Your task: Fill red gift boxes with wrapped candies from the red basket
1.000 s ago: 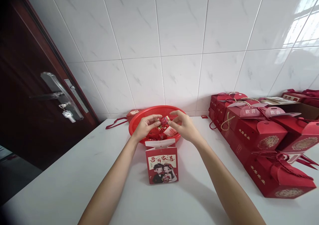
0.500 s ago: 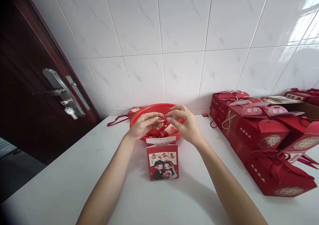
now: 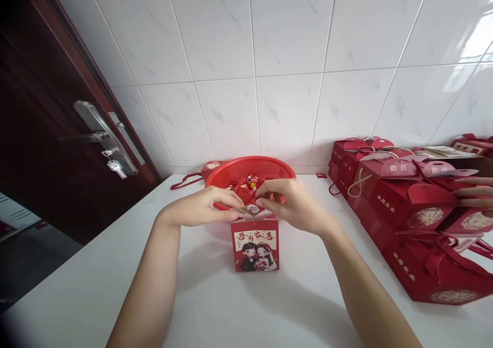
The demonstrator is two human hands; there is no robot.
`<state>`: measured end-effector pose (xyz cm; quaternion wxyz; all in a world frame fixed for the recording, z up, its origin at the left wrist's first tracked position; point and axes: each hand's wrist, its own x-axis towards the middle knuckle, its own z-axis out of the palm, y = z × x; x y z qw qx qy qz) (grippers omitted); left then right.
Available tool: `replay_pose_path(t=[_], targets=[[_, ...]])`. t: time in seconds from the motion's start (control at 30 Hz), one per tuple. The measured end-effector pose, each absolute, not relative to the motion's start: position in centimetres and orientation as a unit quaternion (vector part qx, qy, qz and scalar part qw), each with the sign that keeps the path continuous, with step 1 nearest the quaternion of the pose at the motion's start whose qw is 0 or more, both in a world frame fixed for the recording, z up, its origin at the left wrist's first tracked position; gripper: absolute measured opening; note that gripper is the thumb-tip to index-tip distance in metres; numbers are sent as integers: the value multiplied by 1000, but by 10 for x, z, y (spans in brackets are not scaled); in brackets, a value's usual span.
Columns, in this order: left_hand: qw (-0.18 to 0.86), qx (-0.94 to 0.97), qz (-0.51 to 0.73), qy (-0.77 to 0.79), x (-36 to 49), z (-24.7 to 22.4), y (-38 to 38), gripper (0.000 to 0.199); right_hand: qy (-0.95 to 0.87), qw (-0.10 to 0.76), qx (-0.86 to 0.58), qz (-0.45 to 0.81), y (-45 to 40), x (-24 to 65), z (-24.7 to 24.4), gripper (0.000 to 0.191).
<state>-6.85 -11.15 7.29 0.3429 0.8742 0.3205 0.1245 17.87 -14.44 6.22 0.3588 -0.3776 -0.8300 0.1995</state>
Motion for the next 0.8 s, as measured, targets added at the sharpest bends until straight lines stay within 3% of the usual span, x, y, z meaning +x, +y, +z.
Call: replay_pose_path(t=[0.43, 0.6, 0.7, 0.8], targets=[[316, 859, 87, 393, -60, 66, -110, 36, -860, 289, -379, 179, -143, 167, 54, 19], [321, 848, 105, 408, -62, 62, -110, 39, -841, 325, -398, 169, -141, 171, 53, 20], [312, 854, 112, 402, -64, 59, -107, 36, -828, 327, -422, 174, -138, 180, 53, 26], [308, 856, 120, 398, -64, 60, -105, 33, -832, 283, -435, 195, -134, 189, 53, 55]])
